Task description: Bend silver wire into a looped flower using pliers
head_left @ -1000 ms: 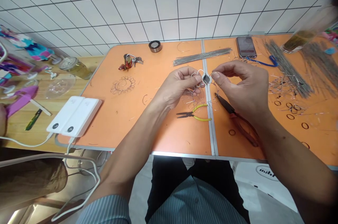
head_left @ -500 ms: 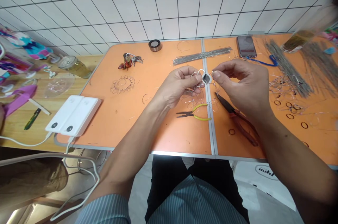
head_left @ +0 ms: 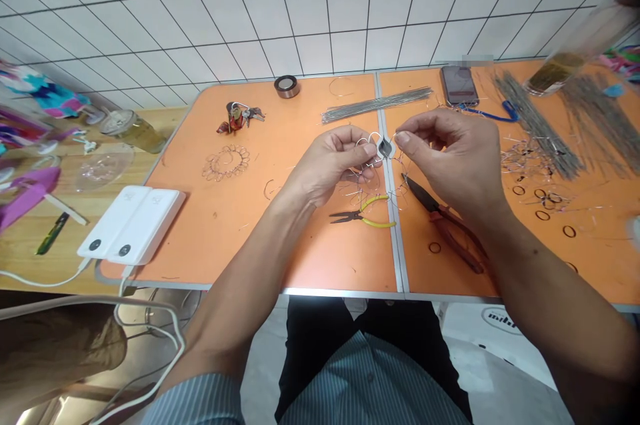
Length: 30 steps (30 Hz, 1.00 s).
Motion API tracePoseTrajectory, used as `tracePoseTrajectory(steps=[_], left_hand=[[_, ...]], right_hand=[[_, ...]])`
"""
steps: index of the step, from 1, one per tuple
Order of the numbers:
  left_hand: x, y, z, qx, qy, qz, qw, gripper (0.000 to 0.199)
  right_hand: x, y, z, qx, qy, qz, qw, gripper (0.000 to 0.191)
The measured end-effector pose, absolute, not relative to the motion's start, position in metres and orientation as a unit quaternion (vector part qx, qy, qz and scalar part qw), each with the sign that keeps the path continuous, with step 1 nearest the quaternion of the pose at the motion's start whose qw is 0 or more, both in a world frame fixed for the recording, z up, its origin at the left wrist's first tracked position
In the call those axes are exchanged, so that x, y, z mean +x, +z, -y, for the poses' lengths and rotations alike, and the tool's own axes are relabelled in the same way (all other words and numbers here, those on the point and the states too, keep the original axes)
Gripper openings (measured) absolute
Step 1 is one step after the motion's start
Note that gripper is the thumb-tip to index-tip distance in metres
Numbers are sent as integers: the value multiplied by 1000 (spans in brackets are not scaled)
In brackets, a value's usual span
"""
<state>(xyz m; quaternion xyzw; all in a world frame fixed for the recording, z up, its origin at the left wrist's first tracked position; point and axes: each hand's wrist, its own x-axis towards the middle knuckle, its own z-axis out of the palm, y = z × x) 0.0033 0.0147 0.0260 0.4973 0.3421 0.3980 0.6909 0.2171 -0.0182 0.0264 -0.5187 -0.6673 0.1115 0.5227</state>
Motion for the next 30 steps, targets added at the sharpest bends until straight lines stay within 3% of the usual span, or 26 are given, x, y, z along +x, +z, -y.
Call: tracePoseTrajectory(steps=[30], left_hand=[[4, 27, -16, 499, 390, -351, 689, 44]], right_hand=[[214, 33, 21, -526, 149, 652, 525, 13]])
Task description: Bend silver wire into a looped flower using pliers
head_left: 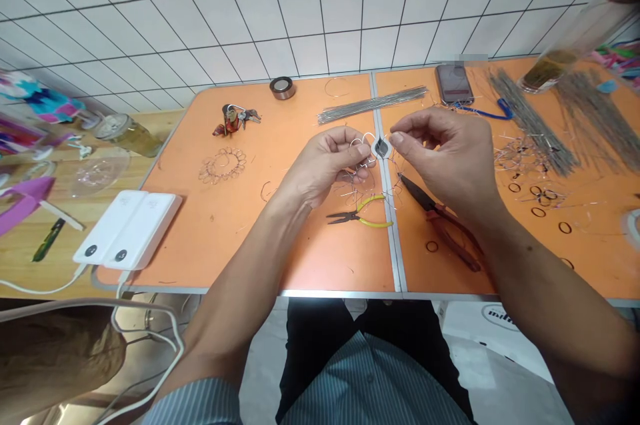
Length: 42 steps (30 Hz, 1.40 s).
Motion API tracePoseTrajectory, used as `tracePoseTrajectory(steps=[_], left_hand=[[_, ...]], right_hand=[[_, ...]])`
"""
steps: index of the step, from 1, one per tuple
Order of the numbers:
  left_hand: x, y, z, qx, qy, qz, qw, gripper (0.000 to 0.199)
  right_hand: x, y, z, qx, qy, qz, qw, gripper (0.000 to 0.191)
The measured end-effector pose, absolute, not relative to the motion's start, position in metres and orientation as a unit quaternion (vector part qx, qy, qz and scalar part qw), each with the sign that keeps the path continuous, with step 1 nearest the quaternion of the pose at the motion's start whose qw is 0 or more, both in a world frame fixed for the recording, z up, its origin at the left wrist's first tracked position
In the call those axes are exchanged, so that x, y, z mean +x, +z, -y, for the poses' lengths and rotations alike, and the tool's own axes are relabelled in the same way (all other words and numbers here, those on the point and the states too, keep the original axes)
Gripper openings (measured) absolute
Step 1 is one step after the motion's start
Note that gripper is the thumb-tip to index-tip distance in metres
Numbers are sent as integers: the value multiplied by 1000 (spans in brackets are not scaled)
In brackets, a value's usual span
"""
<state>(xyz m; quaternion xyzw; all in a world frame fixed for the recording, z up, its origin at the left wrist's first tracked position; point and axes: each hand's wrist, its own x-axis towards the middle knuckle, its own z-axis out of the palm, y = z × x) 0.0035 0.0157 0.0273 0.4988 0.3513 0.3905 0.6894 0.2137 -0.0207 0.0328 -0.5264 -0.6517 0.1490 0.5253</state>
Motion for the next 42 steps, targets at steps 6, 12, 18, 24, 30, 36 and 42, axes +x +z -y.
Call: tracePoseTrajectory(steps=[6, 12, 18, 24, 30, 36, 42], left_hand=[[3, 28, -16, 506, 391, -358, 681, 44], [2, 27, -17, 502, 396, -347, 686, 42], [1, 30, -17, 501, 409, -348, 678, 41], [-4, 33, -20, 497, 413, -360, 673, 41], [-9, 32, -25, 464, 456, -367, 665, 38], [-11, 31, -29, 444, 474, -353, 674, 38], [-11, 33, -28, 443, 460, -360, 680, 39]], right_hand=[[215, 31, 19, -533, 143, 652, 520, 12], [216, 32, 19, -529, 140, 655, 521, 11], [217, 31, 19, -525, 133, 648, 536, 11], [218, 30, 19, -526, 119, 652, 534, 12], [215, 29, 25, -488, 58, 713, 500, 9], [212, 25, 28, -445, -31, 760, 472, 9], [214, 27, 28, -487, -9, 733, 474, 17]])
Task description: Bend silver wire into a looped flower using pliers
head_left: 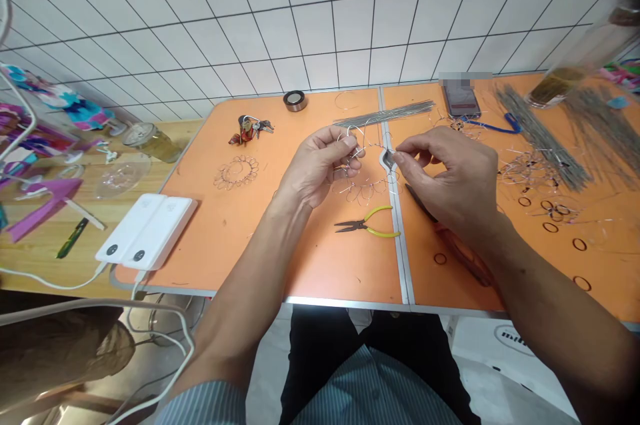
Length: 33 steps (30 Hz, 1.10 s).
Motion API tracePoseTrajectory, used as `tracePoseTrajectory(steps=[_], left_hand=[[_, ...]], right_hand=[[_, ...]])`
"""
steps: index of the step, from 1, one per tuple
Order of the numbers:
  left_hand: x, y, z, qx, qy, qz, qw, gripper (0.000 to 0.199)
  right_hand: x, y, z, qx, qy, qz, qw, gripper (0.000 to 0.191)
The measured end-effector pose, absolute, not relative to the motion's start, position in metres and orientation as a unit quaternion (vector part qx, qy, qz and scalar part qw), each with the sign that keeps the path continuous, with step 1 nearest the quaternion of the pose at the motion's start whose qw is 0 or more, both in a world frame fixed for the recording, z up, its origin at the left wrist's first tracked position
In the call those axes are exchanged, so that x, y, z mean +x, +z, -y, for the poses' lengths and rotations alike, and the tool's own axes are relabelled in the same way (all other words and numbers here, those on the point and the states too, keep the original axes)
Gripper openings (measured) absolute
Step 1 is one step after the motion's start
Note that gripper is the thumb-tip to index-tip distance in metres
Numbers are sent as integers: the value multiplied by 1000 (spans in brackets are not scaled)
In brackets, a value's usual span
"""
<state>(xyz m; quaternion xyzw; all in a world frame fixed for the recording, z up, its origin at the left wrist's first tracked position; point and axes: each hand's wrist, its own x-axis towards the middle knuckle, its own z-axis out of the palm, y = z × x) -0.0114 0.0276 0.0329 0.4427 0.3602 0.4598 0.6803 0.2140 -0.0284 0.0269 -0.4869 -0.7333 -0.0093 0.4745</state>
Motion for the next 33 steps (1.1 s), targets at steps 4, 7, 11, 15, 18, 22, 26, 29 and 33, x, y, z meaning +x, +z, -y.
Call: tracePoseTrajectory(steps=[4, 7, 11, 15, 18, 22, 26, 29, 33], left_hand=[[-11, 34, -27, 443, 453, -371, 678, 39], [-10, 34, -27, 439, 455, -376, 678, 40], [-8, 31, -28, 428, 460, -378, 680, 38], [-7, 29, -29, 411, 476, -377, 680, 36], [-6, 28, -30, 399, 484, -368, 686, 33], [-5, 29, -29, 389, 482, -372, 692, 33], [-5, 27, -29, 398, 486, -365, 687, 29], [-5, 26, -29, 406, 490, -373, 675, 29], [-5, 26, -30, 409, 497, -384, 662, 33]], right_hand=[[215, 29, 30, -514, 13, 717, 470, 19], [214, 28, 28, -514, 9, 721, 464, 19], [213, 25, 27, -497, -11, 737, 458, 11], [209, 21, 30, -495, -65, 755, 425, 16], [205, 16, 33, -486, -107, 770, 400, 12], [199, 9, 33, -452, -160, 778, 407, 7], [197, 5, 32, -445, -157, 783, 404, 11], [196, 3, 32, -449, -133, 784, 407, 14], [195, 2, 31, -453, -118, 787, 401, 18]])
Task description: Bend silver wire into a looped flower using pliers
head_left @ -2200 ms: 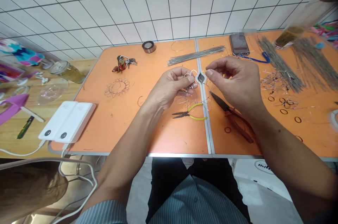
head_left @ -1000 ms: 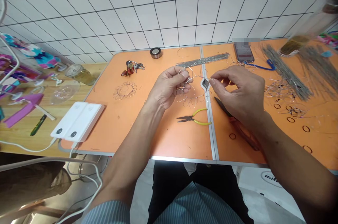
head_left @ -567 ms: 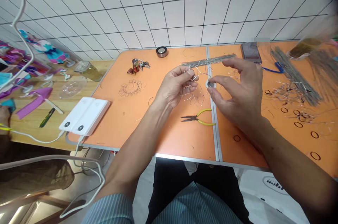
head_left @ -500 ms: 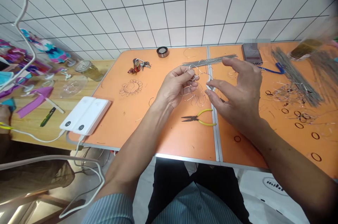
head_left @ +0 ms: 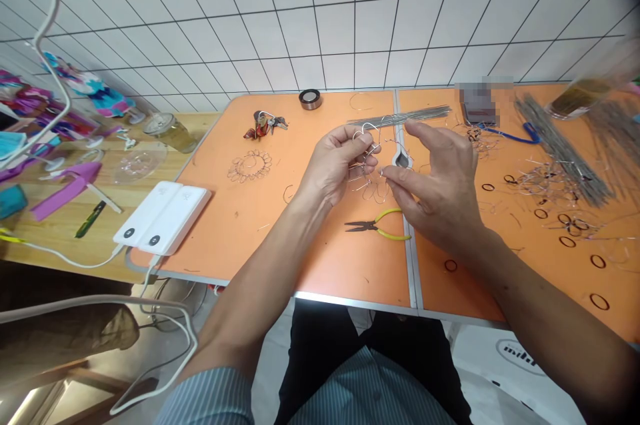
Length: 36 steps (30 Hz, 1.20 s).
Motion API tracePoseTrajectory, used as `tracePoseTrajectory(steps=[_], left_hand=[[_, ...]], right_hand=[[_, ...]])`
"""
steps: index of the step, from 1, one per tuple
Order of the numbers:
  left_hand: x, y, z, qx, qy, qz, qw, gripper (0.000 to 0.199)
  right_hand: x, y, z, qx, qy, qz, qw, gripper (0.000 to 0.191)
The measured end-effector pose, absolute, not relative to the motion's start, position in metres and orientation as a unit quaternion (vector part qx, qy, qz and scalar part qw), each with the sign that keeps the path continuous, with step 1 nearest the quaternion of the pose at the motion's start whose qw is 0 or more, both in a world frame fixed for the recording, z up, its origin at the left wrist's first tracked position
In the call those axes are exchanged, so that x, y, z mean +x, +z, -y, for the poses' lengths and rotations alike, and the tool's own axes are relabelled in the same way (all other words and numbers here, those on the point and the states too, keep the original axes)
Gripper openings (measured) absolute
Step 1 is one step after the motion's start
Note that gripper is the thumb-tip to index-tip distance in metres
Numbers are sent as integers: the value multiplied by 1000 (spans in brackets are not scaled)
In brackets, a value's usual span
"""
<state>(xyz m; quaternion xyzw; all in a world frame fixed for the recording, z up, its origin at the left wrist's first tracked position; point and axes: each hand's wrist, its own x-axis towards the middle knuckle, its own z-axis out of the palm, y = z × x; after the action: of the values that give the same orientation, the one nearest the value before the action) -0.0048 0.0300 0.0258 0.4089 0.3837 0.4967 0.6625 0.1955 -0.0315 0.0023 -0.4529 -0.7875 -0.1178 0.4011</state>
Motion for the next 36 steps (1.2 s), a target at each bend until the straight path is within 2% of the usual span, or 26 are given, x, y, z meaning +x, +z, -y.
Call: tracePoseTrajectory(steps=[11, 17, 22, 28, 31, 36], left_hand=[[-6, 28, -30, 413, 503, -393, 649, 39], [-7, 27, -32, 410, 512, -380, 652, 40], [-15, 37, -37, 400, 532, -411, 622, 37], [-43, 47, -51, 374, 573, -424, 593, 37], [-57, 52, -55, 362, 600, -406, 586, 32], [-78, 63, -56, 331, 654, -393, 555, 20]], right_hand=[[198, 4, 31, -473, -95, 793, 372, 30], [201, 0, 29, -448, -126, 794, 390, 29], [203, 11, 31, -470, -82, 788, 388, 25], [214, 15, 26, -465, -68, 774, 425, 32], [217, 14, 18, -476, -21, 789, 387, 22], [179, 11, -20, -477, 93, 842, 235, 14]])
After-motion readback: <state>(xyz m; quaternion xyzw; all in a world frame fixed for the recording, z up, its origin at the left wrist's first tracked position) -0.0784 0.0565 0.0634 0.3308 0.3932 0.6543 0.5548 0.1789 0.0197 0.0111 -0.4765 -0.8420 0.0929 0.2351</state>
